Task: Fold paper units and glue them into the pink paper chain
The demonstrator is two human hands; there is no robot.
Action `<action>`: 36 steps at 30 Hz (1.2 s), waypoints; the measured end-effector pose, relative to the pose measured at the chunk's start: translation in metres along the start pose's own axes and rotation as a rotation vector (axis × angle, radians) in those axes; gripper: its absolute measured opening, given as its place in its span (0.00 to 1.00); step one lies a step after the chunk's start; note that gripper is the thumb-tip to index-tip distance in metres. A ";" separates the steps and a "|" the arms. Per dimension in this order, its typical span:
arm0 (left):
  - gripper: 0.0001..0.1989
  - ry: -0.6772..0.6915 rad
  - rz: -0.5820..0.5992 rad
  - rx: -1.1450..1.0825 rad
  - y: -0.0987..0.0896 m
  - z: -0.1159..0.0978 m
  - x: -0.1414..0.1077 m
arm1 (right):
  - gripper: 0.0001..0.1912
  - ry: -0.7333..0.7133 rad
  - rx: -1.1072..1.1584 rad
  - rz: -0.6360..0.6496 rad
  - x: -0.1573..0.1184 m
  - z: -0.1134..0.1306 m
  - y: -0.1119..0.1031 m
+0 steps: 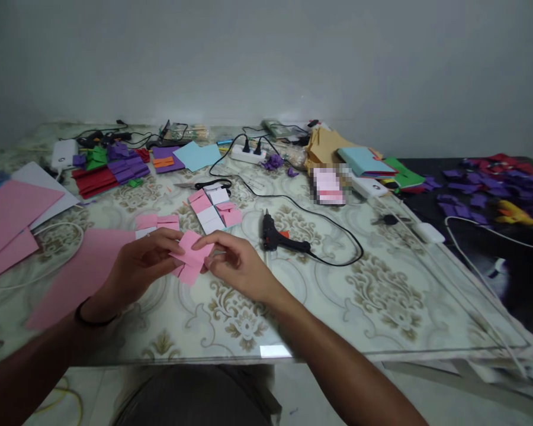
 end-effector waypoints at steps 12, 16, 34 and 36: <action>0.06 0.154 -0.064 0.359 0.000 -0.018 0.000 | 0.09 -0.038 -0.125 -0.082 0.003 0.001 -0.007; 0.02 0.141 -0.076 0.381 -0.002 -0.018 0.000 | 0.09 -0.005 -0.120 -0.058 0.003 -0.001 -0.005; 0.03 0.004 -0.050 0.201 0.000 -0.008 0.001 | 0.08 -0.151 -0.309 -0.171 0.002 0.010 -0.013; 0.02 0.056 -0.072 0.288 -0.001 -0.015 0.000 | 0.08 -0.144 -0.303 -0.159 0.001 0.010 -0.012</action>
Point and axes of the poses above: each hand's wrist, its own x-axis towards the middle knuckle, its own y-axis out of the palm, z = x × y, the point moved 8 cm from there along x, towards the middle knuckle, and after that the axes turned 8 degrees about -y, right-handed, at the moved point
